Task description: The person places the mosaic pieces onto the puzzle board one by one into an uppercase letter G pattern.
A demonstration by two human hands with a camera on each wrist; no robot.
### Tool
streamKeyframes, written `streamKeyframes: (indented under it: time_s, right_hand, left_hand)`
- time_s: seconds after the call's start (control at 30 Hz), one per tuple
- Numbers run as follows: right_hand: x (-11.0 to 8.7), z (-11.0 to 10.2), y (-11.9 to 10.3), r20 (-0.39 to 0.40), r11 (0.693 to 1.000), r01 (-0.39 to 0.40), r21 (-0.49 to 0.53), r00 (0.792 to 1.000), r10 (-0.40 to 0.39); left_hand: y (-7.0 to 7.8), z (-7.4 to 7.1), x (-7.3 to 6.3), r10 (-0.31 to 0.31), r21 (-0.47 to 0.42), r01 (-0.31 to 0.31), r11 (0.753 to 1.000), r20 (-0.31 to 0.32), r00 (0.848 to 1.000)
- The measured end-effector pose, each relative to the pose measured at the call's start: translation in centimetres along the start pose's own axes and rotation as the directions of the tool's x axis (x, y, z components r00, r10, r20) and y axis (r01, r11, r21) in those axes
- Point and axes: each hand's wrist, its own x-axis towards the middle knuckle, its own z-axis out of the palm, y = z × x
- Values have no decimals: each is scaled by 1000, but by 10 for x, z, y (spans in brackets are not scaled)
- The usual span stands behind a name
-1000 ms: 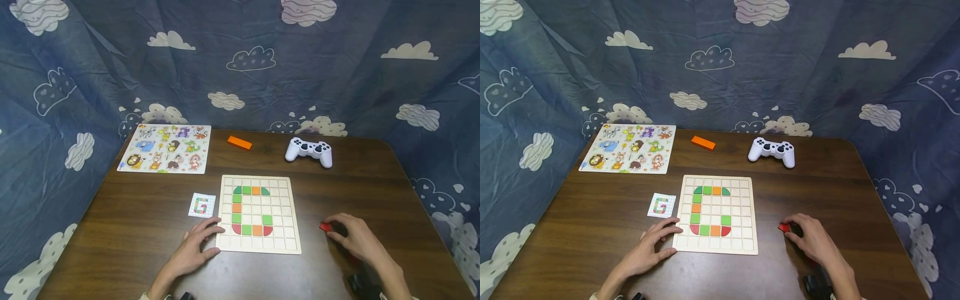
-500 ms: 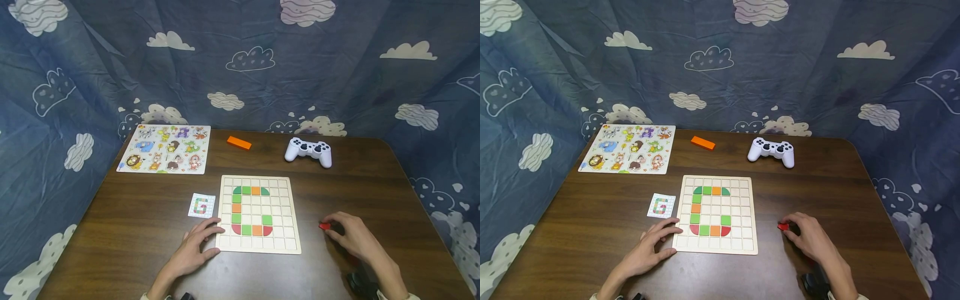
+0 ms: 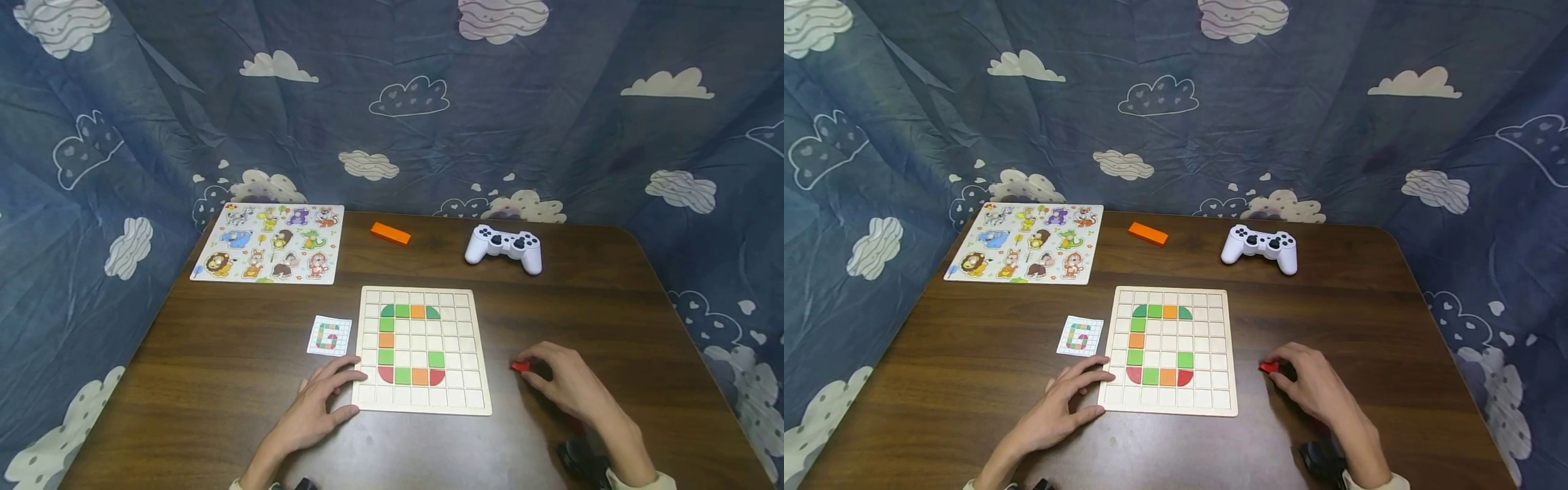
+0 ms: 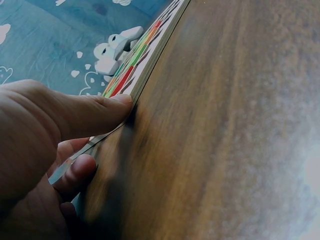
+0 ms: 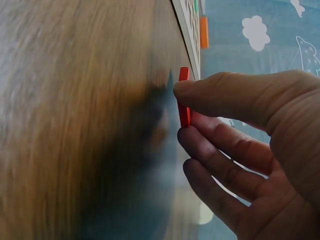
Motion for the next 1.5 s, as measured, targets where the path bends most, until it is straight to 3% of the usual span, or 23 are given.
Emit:
streamKeyframes:
  time_s: [0.4,1.0,1.23,1.5]
  right_hand:
    - [14,3,-14,42,999,-11,34,999,10]
    - [19,10,-17,78,1000,-14,23,997,12]
    - [26,11,-26,120,997,-49,56,992,42]
    - [39,16,-38,71,996,24,87,997,-30]
  left_hand:
    - [0,0,0,-2,1,2,1000,-2,1000]
    - [-1,0,-1,1,-11,-1,1000,-7,1000]
    - [-1,0,-1,2,-14,-2,1000,-5,1000]
    - [1,0,0,-9,-11,9,1000,0,1000]
